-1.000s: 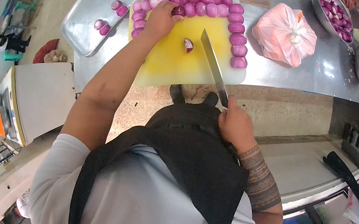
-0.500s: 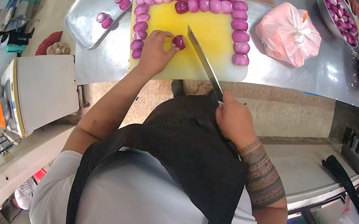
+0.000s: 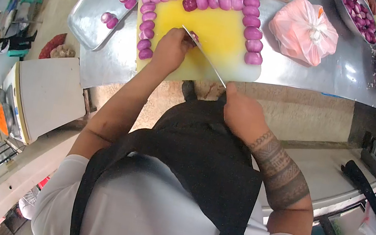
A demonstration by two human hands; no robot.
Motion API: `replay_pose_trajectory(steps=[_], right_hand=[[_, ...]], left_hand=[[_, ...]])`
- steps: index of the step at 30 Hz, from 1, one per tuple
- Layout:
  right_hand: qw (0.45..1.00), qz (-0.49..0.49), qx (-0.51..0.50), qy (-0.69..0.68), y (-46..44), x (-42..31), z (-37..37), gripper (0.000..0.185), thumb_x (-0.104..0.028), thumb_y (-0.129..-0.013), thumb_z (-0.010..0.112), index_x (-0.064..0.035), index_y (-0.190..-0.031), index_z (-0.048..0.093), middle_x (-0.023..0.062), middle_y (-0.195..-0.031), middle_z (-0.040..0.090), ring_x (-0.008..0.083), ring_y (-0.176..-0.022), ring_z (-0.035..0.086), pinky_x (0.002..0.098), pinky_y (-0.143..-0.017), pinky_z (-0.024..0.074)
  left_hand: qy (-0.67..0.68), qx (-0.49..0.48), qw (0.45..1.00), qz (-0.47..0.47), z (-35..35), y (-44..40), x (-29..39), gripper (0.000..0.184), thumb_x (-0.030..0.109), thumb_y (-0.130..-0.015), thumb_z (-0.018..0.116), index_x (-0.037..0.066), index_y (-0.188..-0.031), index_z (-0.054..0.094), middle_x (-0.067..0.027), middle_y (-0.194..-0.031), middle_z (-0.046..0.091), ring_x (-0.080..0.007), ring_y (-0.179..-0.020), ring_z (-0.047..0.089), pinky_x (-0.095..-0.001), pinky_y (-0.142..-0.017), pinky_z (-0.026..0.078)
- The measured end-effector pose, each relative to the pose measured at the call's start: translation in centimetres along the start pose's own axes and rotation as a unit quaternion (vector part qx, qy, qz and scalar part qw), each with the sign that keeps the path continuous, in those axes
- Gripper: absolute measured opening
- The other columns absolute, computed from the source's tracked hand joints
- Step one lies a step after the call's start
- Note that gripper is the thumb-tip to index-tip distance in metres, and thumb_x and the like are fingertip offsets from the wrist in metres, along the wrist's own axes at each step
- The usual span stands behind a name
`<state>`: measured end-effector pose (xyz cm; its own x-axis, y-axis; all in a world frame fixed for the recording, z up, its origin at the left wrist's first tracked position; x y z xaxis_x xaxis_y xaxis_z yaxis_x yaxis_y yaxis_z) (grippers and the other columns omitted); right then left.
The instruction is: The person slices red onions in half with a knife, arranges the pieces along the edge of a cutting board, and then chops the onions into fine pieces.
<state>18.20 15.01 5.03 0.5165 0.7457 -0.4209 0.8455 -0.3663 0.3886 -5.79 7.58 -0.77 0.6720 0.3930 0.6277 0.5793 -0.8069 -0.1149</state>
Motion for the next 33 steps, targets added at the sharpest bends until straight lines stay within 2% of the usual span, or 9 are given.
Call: replay_pose_trajectory(steps=[4,7,12,16,19,21,24,30,33], right_hand=[[0.999,-0.03,0.022,0.007,1.0,-2.1,-2.3,0.024,-0.009,-0.093,0.058,-0.0004,-0.115,0.053,0.0237,-0.079,0.07,0.046,-0.074,0.071,0.0578,-0.066,0.0554],[1.0,-0.011,0.013,0.011,-0.4,-0.4,1.1,0.023,-0.008,-0.094,0.056,-0.0003,-0.115,0.054,0.0225,-0.078,0.071,0.0442,-0.071,0.071,0.0555,-0.063,0.0559],[0.998,-0.046,0.038,0.021,0.7,-2.7,-0.4,0.021,-0.008,-0.094,0.055,0.0005,-0.113,0.055,0.0214,-0.077,0.071,0.0427,-0.069,0.072,0.0543,-0.061,0.0562],[0.998,-0.044,0.048,0.021,-0.5,-2.1,0.6,0.02,-0.007,-0.095,0.053,0.0001,-0.113,0.055,0.0198,-0.074,0.07,0.0414,-0.068,0.072,0.0533,-0.061,0.0565],[0.996,-0.064,0.044,0.052,1.0,-4.5,-0.9,0.02,-0.007,-0.095,0.052,0.0004,-0.114,0.055,0.0204,-0.074,0.07,0.0408,-0.068,0.071,0.0526,-0.061,0.0568],[0.997,-0.048,0.045,0.036,0.0,-2.5,1.6,0.02,-0.007,-0.095,0.052,0.0012,-0.113,0.054,0.0205,-0.074,0.07,0.0408,-0.068,0.071,0.0522,-0.061,0.057],[0.998,-0.038,0.048,0.026,-0.4,-2.1,1.9,0.02,-0.007,-0.095,0.052,0.0015,-0.113,0.054,0.0204,-0.075,0.07,0.0407,-0.068,0.071,0.0518,-0.062,0.0573],[0.998,-0.045,0.049,0.024,1.2,-4.4,-0.1,0.017,-0.008,-0.096,0.052,0.0006,-0.111,0.054,0.0218,-0.077,0.071,0.0419,-0.07,0.072,0.0524,-0.063,0.0576],[0.998,-0.038,0.039,0.022,0.5,-3.0,2.3,0.015,-0.008,-0.097,0.052,0.0006,-0.109,0.054,0.0221,-0.078,0.071,0.0425,-0.07,0.072,0.0526,-0.062,0.0574]], left_hand=[[0.017,0.002,1.0,-0.013,0.1,0.0,-0.4,0.024,0.009,-0.085,0.073,0.002,-0.107,0.067,-0.0205,-0.1,0.068,-0.0419,-0.098,0.066,-0.0524,-0.085,0.053],[0.026,0.006,0.999,-0.027,-0.2,0.7,0.0,0.023,0.009,-0.084,0.074,0.002,-0.105,0.068,-0.02,-0.099,0.07,-0.0413,-0.098,0.067,-0.0526,-0.085,0.052],[-0.017,0.024,0.999,-0.016,-1.2,0.5,0.8,0.019,0.01,-0.084,0.076,0.002,-0.099,0.068,-0.0207,-0.098,0.07,-0.0412,-0.097,0.067,-0.0536,-0.085,0.052],[0.0,0.032,0.999,-0.021,-0.6,0.5,-0.4,0.021,0.012,-0.084,0.077,0.002,-0.099,0.068,-0.0213,-0.098,0.07,-0.0416,-0.096,0.067,-0.0537,-0.083,0.051],[-0.014,0.03,0.999,-0.005,-1.0,1.0,-0.2,0.022,0.015,-0.084,0.078,0.002,-0.099,0.068,-0.0219,-0.098,0.07,-0.0426,-0.095,0.066,-0.0538,-0.083,0.051],[-0.021,0.027,0.999,-0.012,-1.1,0.9,0.1,0.022,0.016,-0.085,0.078,0.002,-0.099,0.068,-0.0221,-0.097,0.07,-0.0434,-0.095,0.066,-0.0539,-0.083,0.051],[-0.015,-0.001,0.999,-0.033,-0.7,1.1,-1.0,0.02,0.011,-0.087,0.075,0.0,-0.102,0.068,-0.0234,-0.099,0.071,-0.0448,-0.098,0.068,-0.054,-0.084,0.054],[-0.078,0.035,0.996,0.017,-0.6,1.4,-1.5,0.013,0.011,-0.087,0.072,0.001,-0.095,0.067,-0.0226,-0.093,0.07,-0.0453,-0.093,0.067,-0.0565,-0.082,0.052],[-0.074,0.025,0.997,0.001,-0.6,1.4,-1.3,0.015,0.01,-0.088,0.072,-0.002,-0.097,0.068,-0.0237,-0.095,0.069,-0.0454,-0.095,0.066,-0.0547,-0.085,0.052]])
Point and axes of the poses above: each hand's wrist, its own y-axis away from the middle knuckle, its own z-axis out of the palm, x = y × z, the point moved 8 cm from there along -y, towards the middle knuckle
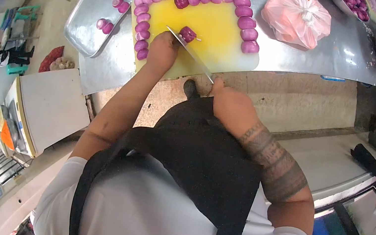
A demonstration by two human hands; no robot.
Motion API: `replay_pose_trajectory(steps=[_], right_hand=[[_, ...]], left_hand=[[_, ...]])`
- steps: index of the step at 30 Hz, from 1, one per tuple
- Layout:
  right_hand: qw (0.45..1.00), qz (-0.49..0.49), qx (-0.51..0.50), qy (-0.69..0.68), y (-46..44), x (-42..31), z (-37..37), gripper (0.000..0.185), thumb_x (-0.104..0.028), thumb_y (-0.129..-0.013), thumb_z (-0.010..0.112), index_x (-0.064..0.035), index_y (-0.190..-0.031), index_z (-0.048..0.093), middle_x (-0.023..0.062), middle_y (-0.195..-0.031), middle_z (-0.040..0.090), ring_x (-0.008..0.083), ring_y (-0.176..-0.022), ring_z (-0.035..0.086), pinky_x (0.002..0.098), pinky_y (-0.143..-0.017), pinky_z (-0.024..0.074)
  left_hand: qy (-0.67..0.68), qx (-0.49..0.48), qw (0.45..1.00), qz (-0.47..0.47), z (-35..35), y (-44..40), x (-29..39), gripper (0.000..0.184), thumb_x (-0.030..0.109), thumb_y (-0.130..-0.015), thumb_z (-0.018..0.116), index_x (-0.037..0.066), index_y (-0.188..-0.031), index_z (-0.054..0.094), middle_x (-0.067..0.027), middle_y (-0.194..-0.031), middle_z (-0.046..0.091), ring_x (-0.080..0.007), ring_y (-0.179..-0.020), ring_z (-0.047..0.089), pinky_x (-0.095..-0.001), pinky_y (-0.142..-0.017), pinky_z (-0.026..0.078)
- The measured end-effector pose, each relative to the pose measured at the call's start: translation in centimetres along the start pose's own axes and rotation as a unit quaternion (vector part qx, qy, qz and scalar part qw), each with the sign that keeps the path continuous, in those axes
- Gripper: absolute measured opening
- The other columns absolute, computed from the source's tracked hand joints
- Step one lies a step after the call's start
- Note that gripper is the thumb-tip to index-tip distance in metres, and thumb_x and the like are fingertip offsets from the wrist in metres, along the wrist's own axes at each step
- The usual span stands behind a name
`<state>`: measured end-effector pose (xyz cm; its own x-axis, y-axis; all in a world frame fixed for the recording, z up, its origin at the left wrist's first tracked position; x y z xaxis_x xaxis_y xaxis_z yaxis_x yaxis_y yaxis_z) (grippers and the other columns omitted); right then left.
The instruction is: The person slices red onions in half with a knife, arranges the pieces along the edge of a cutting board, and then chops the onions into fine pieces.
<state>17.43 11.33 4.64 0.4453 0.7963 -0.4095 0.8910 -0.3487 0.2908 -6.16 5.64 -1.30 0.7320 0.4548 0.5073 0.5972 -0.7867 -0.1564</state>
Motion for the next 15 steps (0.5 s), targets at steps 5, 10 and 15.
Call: replay_pose_trajectory(steps=[5,10,15], right_hand=[[0.999,0.009,-0.009,-0.031,0.7,-0.1,-1.7,0.016,-0.01,-0.096,0.057,-0.0007,-0.108,0.054,0.0227,-0.08,0.071,0.0442,-0.075,0.071,0.0552,-0.066,0.0566],[0.995,0.072,0.026,-0.07,4.5,1.4,-5.6,0.019,-0.011,-0.094,0.061,-0.0012,-0.108,0.054,0.0262,-0.084,0.07,0.0472,-0.082,0.07,0.0584,-0.072,0.0546],[0.991,0.11,0.057,-0.058,4.7,4.5,-4.8,0.018,-0.012,-0.095,0.062,-0.002,-0.107,0.053,0.0266,-0.081,0.069,0.0481,-0.08,0.069,0.0583,-0.071,0.0541]], left_hand=[[0.002,0.0,1.0,0.019,0.0,0.0,-0.1,0.021,0.015,-0.087,0.076,0.001,-0.101,0.067,-0.0231,-0.095,0.07,-0.0441,-0.09,0.068,-0.0535,-0.082,0.054],[0.072,0.002,0.997,-0.036,0.4,-0.2,0.0,0.053,0.026,-0.087,0.082,0.003,-0.131,0.063,-0.0214,-0.112,0.065,-0.0367,-0.094,0.069,-0.0479,-0.086,0.056],[0.072,-0.052,0.996,-0.014,0.4,-1.8,2.7,0.056,0.027,-0.087,0.081,0.005,-0.136,0.064,-0.0235,-0.121,0.061,-0.0411,-0.109,0.065,-0.0484,-0.097,0.053]])
Point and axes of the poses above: each hand's wrist, its own y-axis away from the middle knuckle, its own z-axis out of the palm, x = y × z, the point moved 8 cm from there along -y, towards the middle knuckle
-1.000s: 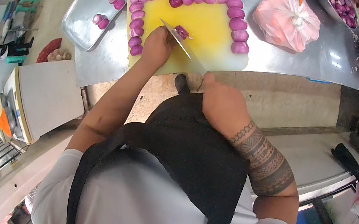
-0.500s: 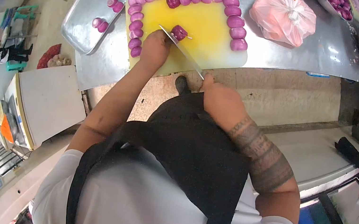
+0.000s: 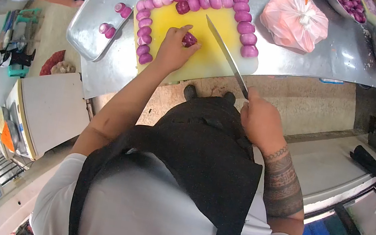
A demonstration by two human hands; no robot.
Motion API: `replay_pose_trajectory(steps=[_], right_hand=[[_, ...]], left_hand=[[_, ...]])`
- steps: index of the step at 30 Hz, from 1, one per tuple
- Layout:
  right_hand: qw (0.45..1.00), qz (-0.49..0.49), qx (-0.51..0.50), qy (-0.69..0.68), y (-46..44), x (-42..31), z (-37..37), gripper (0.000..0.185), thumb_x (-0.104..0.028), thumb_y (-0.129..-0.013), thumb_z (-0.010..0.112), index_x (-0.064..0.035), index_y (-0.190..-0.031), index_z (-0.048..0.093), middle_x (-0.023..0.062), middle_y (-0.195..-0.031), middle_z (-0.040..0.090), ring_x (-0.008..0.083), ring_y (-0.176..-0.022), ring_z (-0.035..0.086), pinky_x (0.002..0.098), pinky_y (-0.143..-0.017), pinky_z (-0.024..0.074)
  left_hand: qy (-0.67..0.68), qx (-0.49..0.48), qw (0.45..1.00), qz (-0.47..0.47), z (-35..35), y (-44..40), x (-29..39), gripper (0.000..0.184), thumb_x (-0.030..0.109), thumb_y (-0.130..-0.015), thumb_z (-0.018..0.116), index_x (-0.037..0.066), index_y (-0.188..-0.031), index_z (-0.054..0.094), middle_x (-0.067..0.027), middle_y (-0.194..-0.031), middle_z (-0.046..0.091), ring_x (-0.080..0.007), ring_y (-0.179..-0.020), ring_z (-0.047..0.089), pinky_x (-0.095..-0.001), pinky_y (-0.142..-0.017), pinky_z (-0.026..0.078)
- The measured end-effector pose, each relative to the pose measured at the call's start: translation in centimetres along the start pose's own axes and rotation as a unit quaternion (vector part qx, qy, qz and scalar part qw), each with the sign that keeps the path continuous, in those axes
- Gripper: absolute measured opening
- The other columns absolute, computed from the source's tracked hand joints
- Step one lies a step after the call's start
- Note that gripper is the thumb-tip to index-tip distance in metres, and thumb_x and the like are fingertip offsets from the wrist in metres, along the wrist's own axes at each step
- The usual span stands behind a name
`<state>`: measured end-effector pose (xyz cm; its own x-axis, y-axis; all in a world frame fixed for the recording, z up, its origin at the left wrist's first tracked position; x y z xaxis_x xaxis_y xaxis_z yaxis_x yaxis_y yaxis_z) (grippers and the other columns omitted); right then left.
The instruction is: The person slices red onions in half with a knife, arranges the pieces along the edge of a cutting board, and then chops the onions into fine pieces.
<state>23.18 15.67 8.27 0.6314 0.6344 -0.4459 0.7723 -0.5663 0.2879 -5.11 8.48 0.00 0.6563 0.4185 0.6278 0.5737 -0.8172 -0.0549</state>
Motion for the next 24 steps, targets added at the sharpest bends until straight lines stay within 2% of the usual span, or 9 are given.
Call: replay_pose_trajectory(steps=[3,6,8,10,16,18,22,24], right_hand=[[1.0,0.01,0.013,0.018,-0.6,1.0,1.4,0.018,-0.012,-0.094,0.063,-0.0022,-0.106,0.053,0.0264,-0.079,0.069,0.0485,-0.078,0.069,0.0585,-0.072,0.0543],[0.999,-0.006,0.025,0.021,-0.8,1.3,3.1,0.019,-0.011,-0.092,0.063,-0.0023,-0.105,0.053,0.0265,-0.078,0.068,0.0487,-0.076,0.069,0.0584,-0.072,0.0547],[1.0,0.003,0.023,0.015,-1.0,1.7,4.0,0.02,-0.011,-0.092,0.063,-0.002,-0.107,0.053,0.0265,-0.078,0.069,0.0484,-0.077,0.069,0.0581,-0.073,0.055],[0.999,0.039,0.005,0.009,-1.3,2.2,5.1,0.023,-0.012,-0.092,0.063,-0.0016,-0.111,0.055,0.0263,-0.08,0.07,0.0478,-0.078,0.07,0.0575,-0.074,0.0554],[0.999,0.051,-0.001,-0.012,-1.7,2.3,5.1,0.035,-0.013,-0.093,0.062,-0.0005,-0.125,0.056,0.0266,-0.087,0.072,0.0465,-0.084,0.071,0.0569,-0.077,0.056],[0.998,0.054,-0.009,-0.013,-1.9,2.2,4.9,0.034,-0.013,-0.093,0.062,-0.0005,-0.124,0.056,0.0269,-0.087,0.072,0.0465,-0.085,0.071,0.0569,-0.077,0.0562],[0.998,0.053,-0.01,-0.023,-2.1,2.5,5.2,0.031,-0.012,-0.096,0.063,-0.0012,-0.123,0.053,0.0287,-0.086,0.07,0.05,-0.084,0.069,0.0587,-0.074,0.0538],[0.998,0.058,-0.015,-0.017,-2.2,2.2,5.1,0.032,-0.013,-0.096,0.062,-0.0009,-0.125,0.054,0.0274,-0.088,0.072,0.0477,-0.086,0.07,0.0573,-0.077,0.0554]], left_hand=[[-0.05,-0.014,0.999,-0.004,0.8,-0.9,0.0,0.048,0.026,-0.087,0.08,0.006,-0.13,0.069,-0.0233,-0.118,0.062,-0.0413,-0.108,0.065,-0.0489,-0.097,0.054],[-0.073,0.032,0.997,0.019,0.6,-1.7,-0.7,0.041,0.026,-0.087,0.079,0.005,-0.122,0.074,-0.0239,-0.116,0.063,-0.041,-0.105,0.067,-0.0489,-0.094,0.055],[-0.08,0.037,0.996,0.004,-0.1,-2.4,-2.0,0.04,0.021,-0.086,0.078,0.006,-0.122,0.074,-0.024,-0.117,0.064,-0.0418,-0.106,0.066,-0.0499,-0.094,0.054],[-0.094,0.054,0.994,-0.004,-1.4,-3.4,-3.7,0.039,0.018,-0.085,0.077,0.006,-0.123,0.074,-0.024,-0.117,0.064,-0.042,-0.106,0.066,-0.0504,-0.094,0.054],[-0.095,0.102,0.99,0.013,-3.5,-7.2,-7.5,0.041,0.019,-0.083,0.078,0.005,-0.121,0.076,-0.0248,-0.117,0.065,-0.042,-0.109,0.065,-0.0503,-0.098,0.052],[-0.061,0.104,0.992,0.034,-3.8,-7.8,-7.2,0.042,0.021,-0.082,0.08,0.003,-0.12,0.076,-0.0251,-0.119,0.065,-0.0423,-0.11,0.064,-0.0504,-0.099,0.051],[-0.072,0.089,0.993,0.001,-3.8,-8.1,-6.5,0.042,0.021,-0.082,0.081,0.002,-0.118,0.075,-0.0257,-0.12,0.065,-0.0429,-0.111,0.064,-0.0514,-0.1,0.051],[-0.07,0.096,0.993,-0.02,-3.9,-8.0,-6.2,0.041,0.022,-0.082,0.081,0.002,-0.117,0.075,-0.0258,-0.119,0.065,-0.0428,-0.112,0.063,-0.0518,-0.1,0.05]])
Point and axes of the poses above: each hand's wrist, its own y-axis away from the middle knuckle, its own z-axis out of the palm, x = y × z, the point moved 8 cm from there along -y, towards the middle knuckle
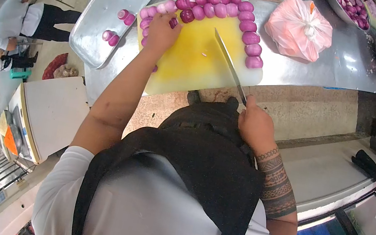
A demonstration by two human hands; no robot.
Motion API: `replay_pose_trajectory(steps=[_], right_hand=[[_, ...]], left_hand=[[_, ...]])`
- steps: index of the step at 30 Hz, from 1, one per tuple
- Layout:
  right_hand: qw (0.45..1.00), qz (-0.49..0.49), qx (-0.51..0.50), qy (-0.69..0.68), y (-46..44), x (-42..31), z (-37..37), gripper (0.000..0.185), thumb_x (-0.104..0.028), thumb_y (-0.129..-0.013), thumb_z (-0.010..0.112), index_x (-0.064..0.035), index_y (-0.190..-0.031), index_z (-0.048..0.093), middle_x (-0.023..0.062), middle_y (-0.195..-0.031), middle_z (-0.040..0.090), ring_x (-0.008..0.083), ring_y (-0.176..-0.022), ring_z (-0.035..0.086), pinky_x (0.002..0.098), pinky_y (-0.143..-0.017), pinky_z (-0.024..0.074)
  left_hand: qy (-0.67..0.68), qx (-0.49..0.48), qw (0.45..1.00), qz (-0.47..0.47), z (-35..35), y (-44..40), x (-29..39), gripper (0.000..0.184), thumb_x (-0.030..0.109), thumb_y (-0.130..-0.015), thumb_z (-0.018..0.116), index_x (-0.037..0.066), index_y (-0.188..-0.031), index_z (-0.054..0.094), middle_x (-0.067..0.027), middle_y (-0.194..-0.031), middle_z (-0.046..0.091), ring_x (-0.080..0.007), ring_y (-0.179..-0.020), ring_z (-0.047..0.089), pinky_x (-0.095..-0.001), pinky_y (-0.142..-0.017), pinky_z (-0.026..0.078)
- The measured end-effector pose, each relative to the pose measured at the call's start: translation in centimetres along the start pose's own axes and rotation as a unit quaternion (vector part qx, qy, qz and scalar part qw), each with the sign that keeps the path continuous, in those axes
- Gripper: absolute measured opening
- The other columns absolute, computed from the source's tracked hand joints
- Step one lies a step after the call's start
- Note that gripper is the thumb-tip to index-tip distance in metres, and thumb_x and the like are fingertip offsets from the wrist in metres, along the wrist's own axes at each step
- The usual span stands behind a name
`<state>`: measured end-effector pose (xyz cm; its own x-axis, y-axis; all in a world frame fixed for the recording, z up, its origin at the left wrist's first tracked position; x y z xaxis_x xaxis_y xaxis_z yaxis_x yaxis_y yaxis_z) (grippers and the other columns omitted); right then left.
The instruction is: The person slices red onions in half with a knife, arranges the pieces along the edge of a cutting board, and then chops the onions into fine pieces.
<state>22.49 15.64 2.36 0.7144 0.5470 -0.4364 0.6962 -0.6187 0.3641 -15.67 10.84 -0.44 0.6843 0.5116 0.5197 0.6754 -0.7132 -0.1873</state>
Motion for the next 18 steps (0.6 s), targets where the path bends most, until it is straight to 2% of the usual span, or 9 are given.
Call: replay_pose_trajectory(steps=[6,9,12,15,18], right_hand=[[1.0,0.007,0.0,0.004,-0.2,-0.3,-0.1,0.034,-0.014,-0.096,0.061,-0.001,-0.126,0.055,0.0269,-0.089,0.072,0.047,-0.087,0.071,0.057,-0.079,0.056],[1.0,0.013,0.003,-0.001,-0.3,-0.4,-0.2,0.031,-0.014,-0.096,0.062,-0.0011,-0.123,0.054,0.0272,-0.088,0.072,0.0476,-0.087,0.071,0.0577,-0.078,0.0557],[1.0,0.016,0.002,-0.004,-0.4,-0.4,-0.2,0.029,-0.014,-0.096,0.062,-0.0014,-0.12,0.053,0.0277,-0.087,0.072,0.0484,-0.086,0.071,0.0586,-0.077,0.0555],[1.0,0.012,0.002,-0.001,-0.4,-0.4,-0.1,0.028,-0.014,-0.095,0.063,-0.0012,-0.117,0.052,0.0283,-0.086,0.071,0.049,-0.085,0.07,0.0593,-0.076,0.0555],[1.0,0.009,0.004,0.002,-0.4,-0.5,-0.2,0.028,-0.014,-0.094,0.063,-0.0008,-0.117,0.052,0.0285,-0.085,0.071,0.0494,-0.084,0.07,0.0594,-0.076,0.0555]], left_hand=[[-0.012,0.054,0.998,0.021,0.8,0.0,-1.0,0.042,0.021,-0.081,0.083,0.002,-0.118,0.075,-0.0238,-0.113,0.067,-0.0427,-0.109,0.064,-0.0512,-0.1,0.05],[0.037,0.038,0.998,0.031,0.7,0.0,-1.4,0.041,0.017,-0.081,0.082,0.002,-0.119,0.074,-0.0217,-0.111,0.068,-0.0423,-0.107,0.064,-0.0503,-0.1,0.049],[0.024,0.042,0.997,0.055,0.3,-0.5,-0.8,0.043,0.016,-0.08,0.085,0.005,-0.12,0.074,-0.0202,-0.11,0.069,-0.0394,-0.104,0.067,-0.0468,-0.095,0.053],[0.026,0.001,0.999,0.046,0.5,-1.5,-0.2,0.043,0.016,-0.081,0.085,0.003,-0.12,0.074,-0.0216,-0.113,0.068,-0.0418,-0.11,0.064,-0.0487,-0.099,0.05],[0.025,-0.012,0.999,0.04,0.4,-1.8,0.0,0.047,0.017,-0.081,0.085,0.001,-0.124,0.071,-0.0223,-0.114,0.067,-0.0417,-0.108,0.064,-0.0491,-0.098,0.05]])
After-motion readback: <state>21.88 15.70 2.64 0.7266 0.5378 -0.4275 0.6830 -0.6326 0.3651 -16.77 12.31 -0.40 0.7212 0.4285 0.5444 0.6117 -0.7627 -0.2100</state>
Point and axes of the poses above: each hand's wrist, its own y-axis away from the middle knuckle, its own z-axis out of the palm, x = y × z, the point moved 8 cm from there along -y, towards the middle knuckle
